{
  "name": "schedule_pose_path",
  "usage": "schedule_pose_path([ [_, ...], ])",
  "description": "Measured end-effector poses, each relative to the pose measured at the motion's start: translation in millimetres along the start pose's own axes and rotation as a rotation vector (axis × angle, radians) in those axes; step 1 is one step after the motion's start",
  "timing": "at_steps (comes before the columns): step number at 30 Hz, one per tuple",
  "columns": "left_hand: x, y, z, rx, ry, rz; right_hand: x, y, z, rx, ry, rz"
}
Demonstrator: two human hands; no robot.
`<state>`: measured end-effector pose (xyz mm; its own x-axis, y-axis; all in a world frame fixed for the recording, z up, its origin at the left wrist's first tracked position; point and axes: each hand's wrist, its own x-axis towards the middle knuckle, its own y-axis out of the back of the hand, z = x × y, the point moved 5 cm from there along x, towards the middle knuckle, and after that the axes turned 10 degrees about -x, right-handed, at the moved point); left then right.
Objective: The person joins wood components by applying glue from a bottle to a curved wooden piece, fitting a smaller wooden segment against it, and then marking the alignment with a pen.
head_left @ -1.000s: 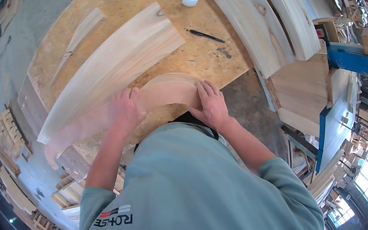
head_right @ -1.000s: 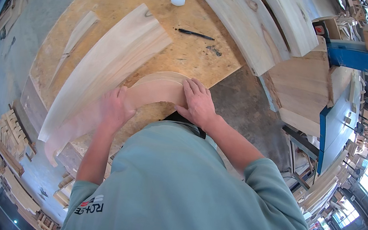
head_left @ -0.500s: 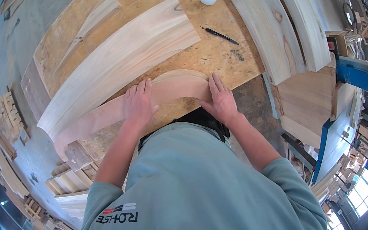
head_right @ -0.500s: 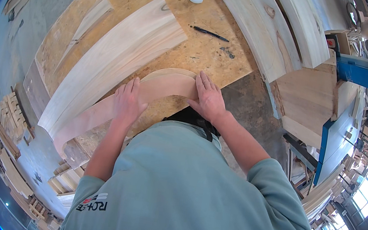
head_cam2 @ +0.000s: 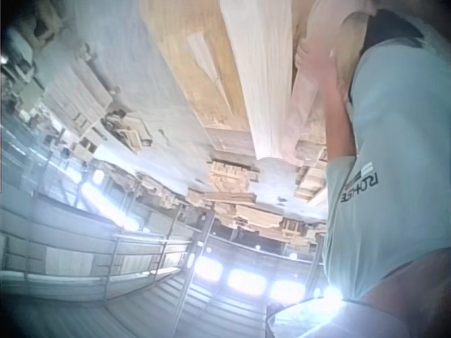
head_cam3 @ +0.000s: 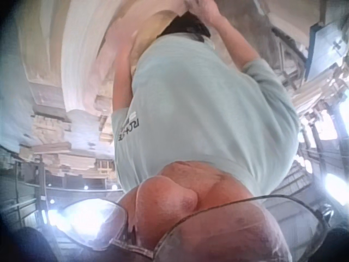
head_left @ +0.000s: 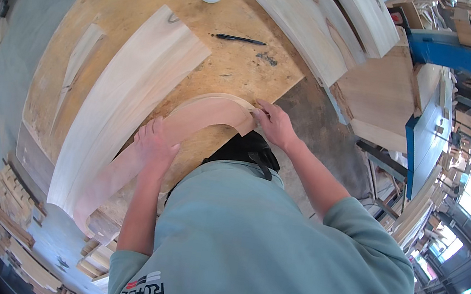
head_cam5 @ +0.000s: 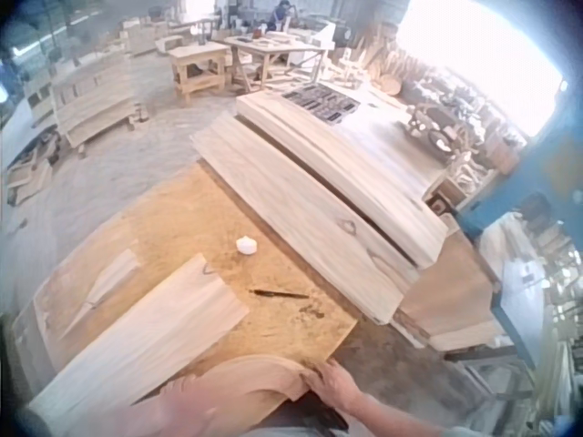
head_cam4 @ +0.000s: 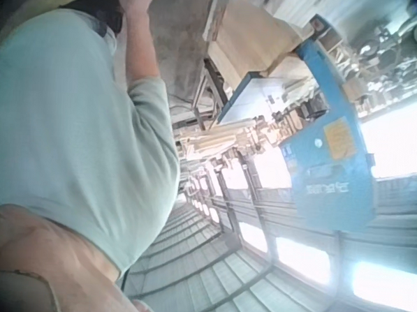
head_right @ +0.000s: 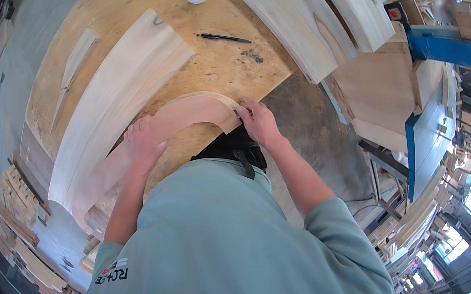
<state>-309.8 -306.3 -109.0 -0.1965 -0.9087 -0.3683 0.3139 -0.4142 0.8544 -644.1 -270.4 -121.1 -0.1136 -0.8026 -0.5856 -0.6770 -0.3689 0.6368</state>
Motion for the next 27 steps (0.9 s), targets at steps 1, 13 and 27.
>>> schedule_pose_path([
  [1,2.2,2.4,2.2,0.000,0.002,0.015,2.6,-2.6,3.6,0.096,0.006,0.008],
  [13,-5.8,2.8,2.9,-0.013,0.002,0.013,18.2,-24.1,9.7,0.402,-0.099,-0.081],
  [27,-21.4,-2.7,-6.5,-0.033,0.034,0.040,14.2,-44.9,13.3,0.592,-0.219,-0.181],
])
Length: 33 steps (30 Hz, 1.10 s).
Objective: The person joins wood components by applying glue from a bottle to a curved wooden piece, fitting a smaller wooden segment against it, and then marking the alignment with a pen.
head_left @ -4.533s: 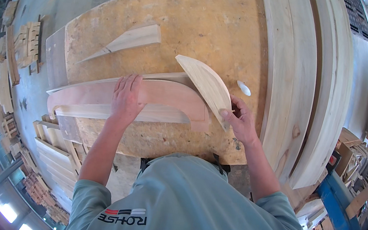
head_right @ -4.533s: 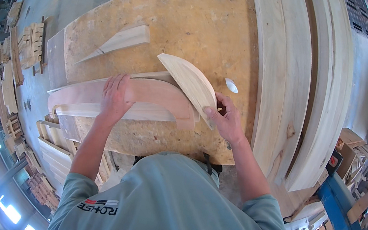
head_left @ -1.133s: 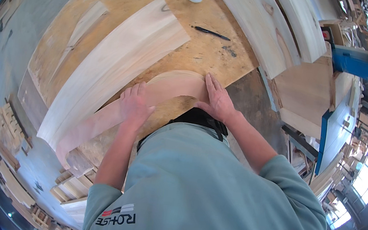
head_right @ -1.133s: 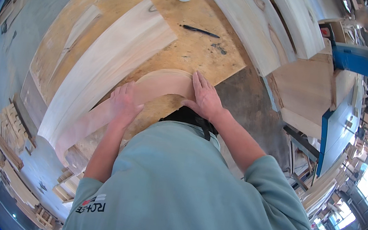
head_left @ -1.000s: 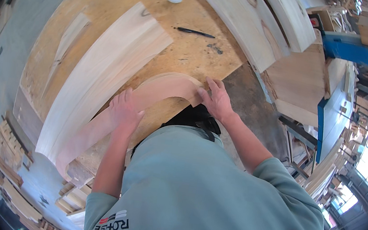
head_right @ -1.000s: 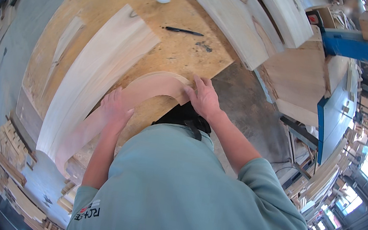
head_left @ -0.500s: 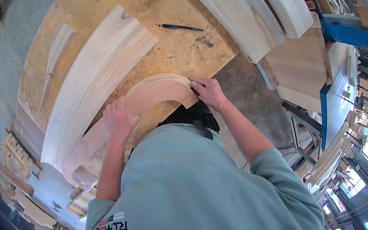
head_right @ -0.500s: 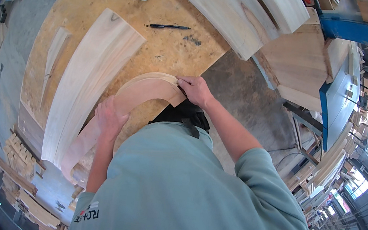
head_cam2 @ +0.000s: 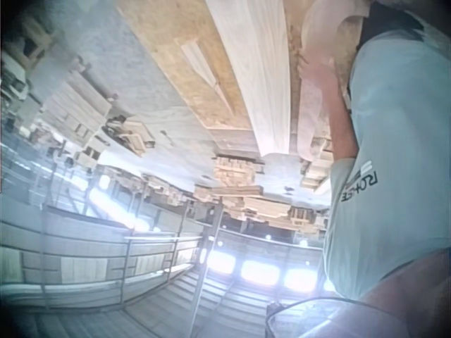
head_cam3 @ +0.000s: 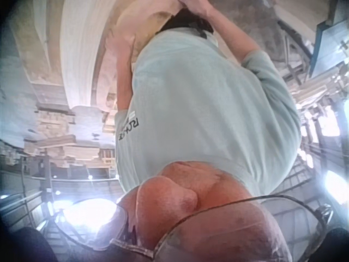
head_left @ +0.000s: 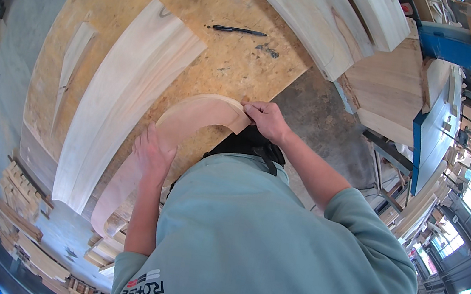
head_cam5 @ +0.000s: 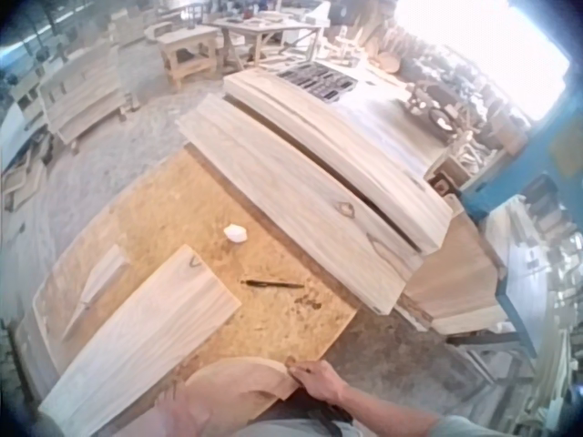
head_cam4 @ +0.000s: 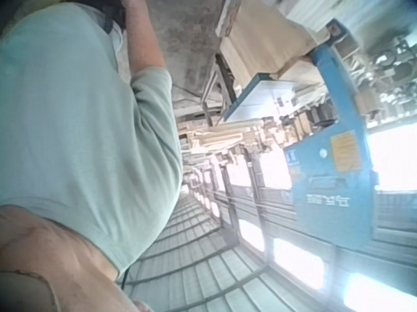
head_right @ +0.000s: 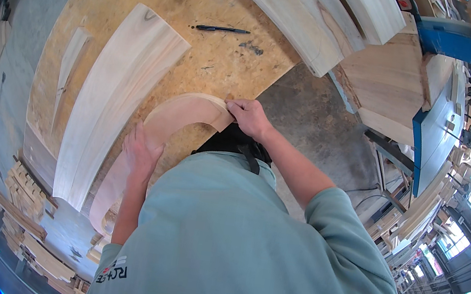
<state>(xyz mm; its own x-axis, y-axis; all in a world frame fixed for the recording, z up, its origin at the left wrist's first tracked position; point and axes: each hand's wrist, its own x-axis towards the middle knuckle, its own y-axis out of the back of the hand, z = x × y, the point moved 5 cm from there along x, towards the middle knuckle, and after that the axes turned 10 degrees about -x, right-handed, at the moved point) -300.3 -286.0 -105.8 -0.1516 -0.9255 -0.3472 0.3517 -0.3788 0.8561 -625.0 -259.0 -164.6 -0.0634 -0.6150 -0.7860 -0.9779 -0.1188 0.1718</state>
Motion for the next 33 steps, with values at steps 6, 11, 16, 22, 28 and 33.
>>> schedule_pose_path([
  [6,1.3,0.4,2.9,-0.031,0.031,0.004,-8.9,0.1,-5.7,0.288,-0.044,-0.035],
  [11,-5.1,-3.2,-10.0,-0.035,0.042,0.042,-17.7,3.3,-19.6,0.061,0.055,-0.018],
  [16,-0.7,2.9,-0.1,-0.011,0.103,0.026,-19.2,1.3,-13.7,-0.026,0.147,-0.023],
  [22,-6.2,-4.8,-18.1,-0.100,0.098,0.002,-22.0,-3.4,-17.3,0.103,0.067,-0.011],
  [28,-5.0,-0.7,-20.8,-0.178,0.084,0.041,-15.7,-8.1,-4.7,0.320,-0.024,-0.046],
  [33,-6.7,-1.6,-26.2,-0.197,0.061,0.015,-8.5,-14.8,1.8,0.396,-0.056,-0.027],
])
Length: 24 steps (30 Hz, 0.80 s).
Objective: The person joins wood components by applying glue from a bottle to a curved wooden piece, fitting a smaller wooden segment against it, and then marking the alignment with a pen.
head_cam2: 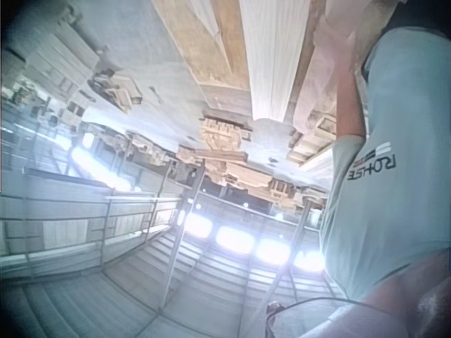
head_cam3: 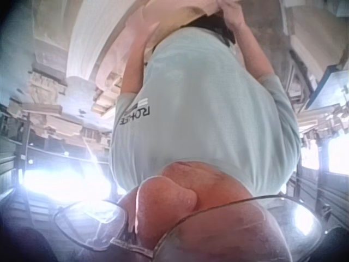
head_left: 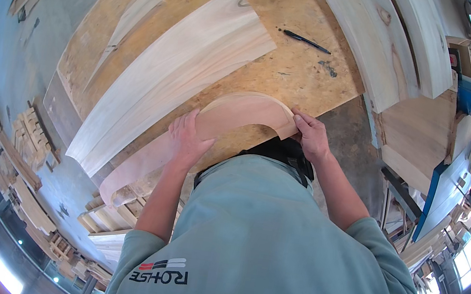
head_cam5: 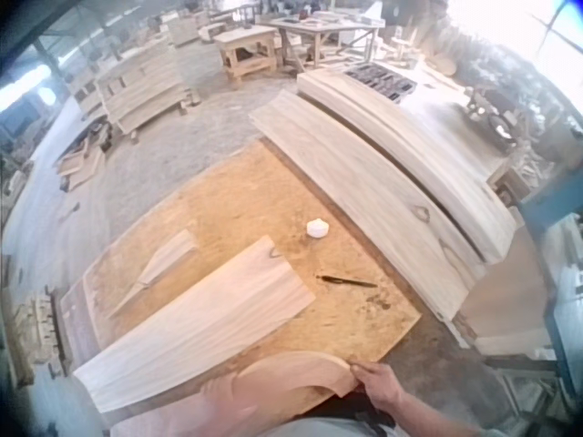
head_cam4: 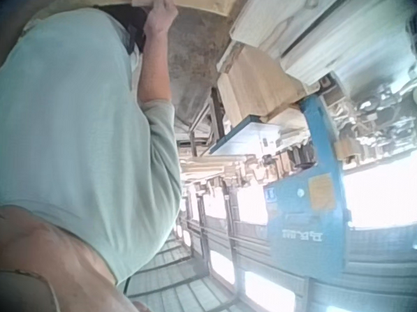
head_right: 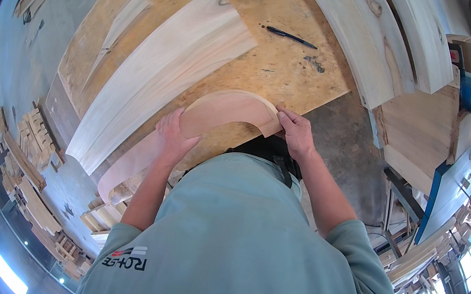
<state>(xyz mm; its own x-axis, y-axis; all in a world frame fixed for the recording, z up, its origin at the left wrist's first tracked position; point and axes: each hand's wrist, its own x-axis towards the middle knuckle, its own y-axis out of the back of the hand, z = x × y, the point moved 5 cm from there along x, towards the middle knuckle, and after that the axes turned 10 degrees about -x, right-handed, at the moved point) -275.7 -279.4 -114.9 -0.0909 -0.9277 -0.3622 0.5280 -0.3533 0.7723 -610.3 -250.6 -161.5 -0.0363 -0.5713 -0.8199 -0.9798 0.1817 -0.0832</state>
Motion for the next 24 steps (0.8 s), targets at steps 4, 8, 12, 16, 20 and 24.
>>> schedule_pose_path([
  [4,-1.5,-1.6,-2.3,0.000,-0.016,0.053,3.5,1.4,2.7,-0.030,-0.006,0.035],
  [8,-2.1,-2.4,-1.0,0.016,0.004,0.063,1.3,0.6,2.5,-0.021,0.000,0.058],
  [12,-4.2,-2.8,-3.1,0.031,-0.040,0.122,3.9,2.2,10.8,-0.002,0.024,0.074],
  [16,-5.2,-2.1,-1.5,0.027,-0.057,0.138,4.0,2.3,15.1,0.051,0.016,0.071],
  [20,-6.0,-4.0,-4.0,0.000,-0.081,0.146,-0.8,1.5,18.2,0.108,-0.007,0.067],
  [24,-3.1,-8.6,-6.7,0.035,-0.095,0.124,-5.3,1.7,9.7,0.085,-0.021,0.052],
])
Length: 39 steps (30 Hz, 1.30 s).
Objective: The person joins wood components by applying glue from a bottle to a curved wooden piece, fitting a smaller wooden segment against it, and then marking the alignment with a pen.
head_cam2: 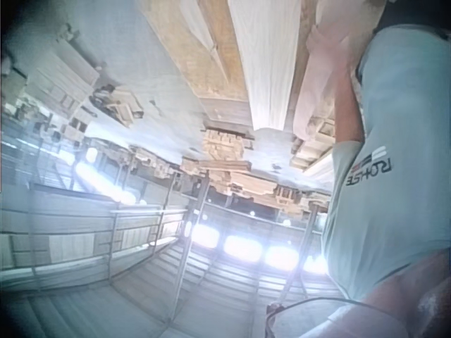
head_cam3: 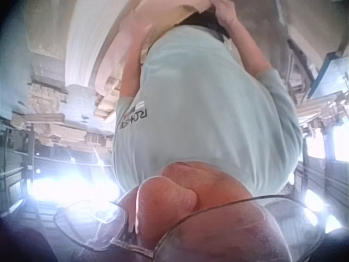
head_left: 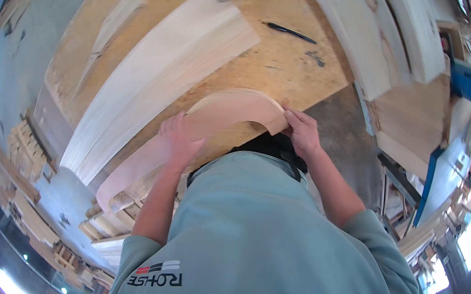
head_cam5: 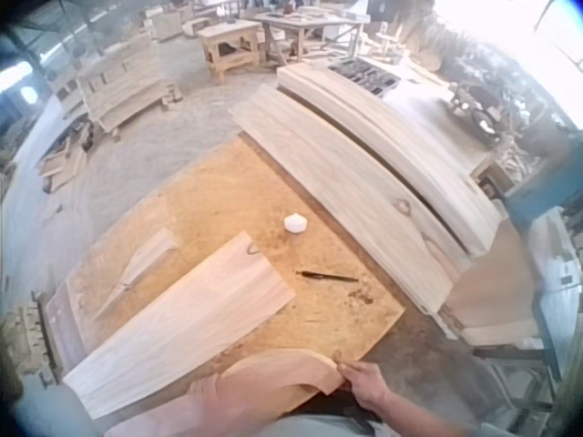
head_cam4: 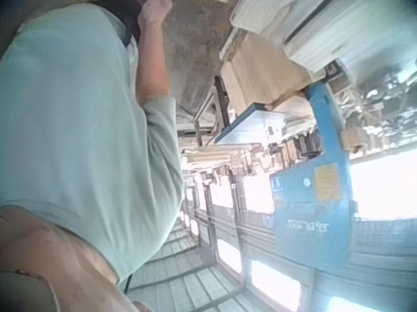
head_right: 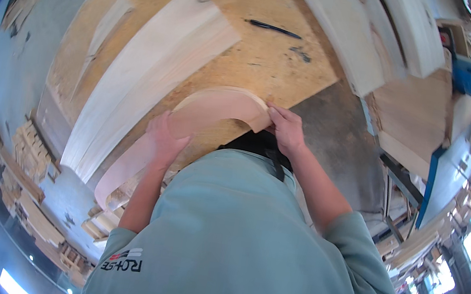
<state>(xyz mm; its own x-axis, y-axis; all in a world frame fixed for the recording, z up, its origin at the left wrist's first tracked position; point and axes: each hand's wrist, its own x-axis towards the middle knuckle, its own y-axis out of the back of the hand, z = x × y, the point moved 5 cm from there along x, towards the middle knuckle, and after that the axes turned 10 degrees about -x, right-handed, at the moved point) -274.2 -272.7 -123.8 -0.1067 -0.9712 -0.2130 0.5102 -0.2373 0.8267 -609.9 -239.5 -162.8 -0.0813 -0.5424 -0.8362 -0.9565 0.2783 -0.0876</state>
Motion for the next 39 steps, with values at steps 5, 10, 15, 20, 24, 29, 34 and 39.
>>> schedule_pose_path([
  [5,0.4,-0.8,3.9,0.005,-0.005,-0.021,0.1,0.5,-11.2,-0.015,-0.038,-0.035],
  [10,2.3,2.5,7.1,-0.019,-0.013,-0.030,2.1,2.8,-13.0,-0.052,-0.021,-0.073],
  [15,0.1,-1.7,0.2,-0.025,-0.048,-0.006,1.6,2.1,-11.2,-0.037,-0.023,-0.069],
  [20,-1.2,-2.1,-2.9,-0.020,-0.052,-0.007,0.6,0.1,-12.4,-0.046,-0.025,-0.089],
  [24,0.4,-2.1,-5.4,-0.041,-0.053,0.003,3.1,-4.3,-12.4,-0.062,-0.043,-0.106],
  [29,2.5,-1.0,-8.0,-0.033,-0.067,0.021,4.6,-7.4,-10.5,0.017,-0.076,-0.117],
  [34,1.8,0.7,-7.6,-0.005,-0.059,0.022,1.7,-10.6,-12.0,0.079,-0.077,-0.131],
  [39,1.8,3.7,-3.8,-0.001,-0.009,-0.046,-1.4,-10.4,-12.1,0.025,-0.050,-0.097],
])
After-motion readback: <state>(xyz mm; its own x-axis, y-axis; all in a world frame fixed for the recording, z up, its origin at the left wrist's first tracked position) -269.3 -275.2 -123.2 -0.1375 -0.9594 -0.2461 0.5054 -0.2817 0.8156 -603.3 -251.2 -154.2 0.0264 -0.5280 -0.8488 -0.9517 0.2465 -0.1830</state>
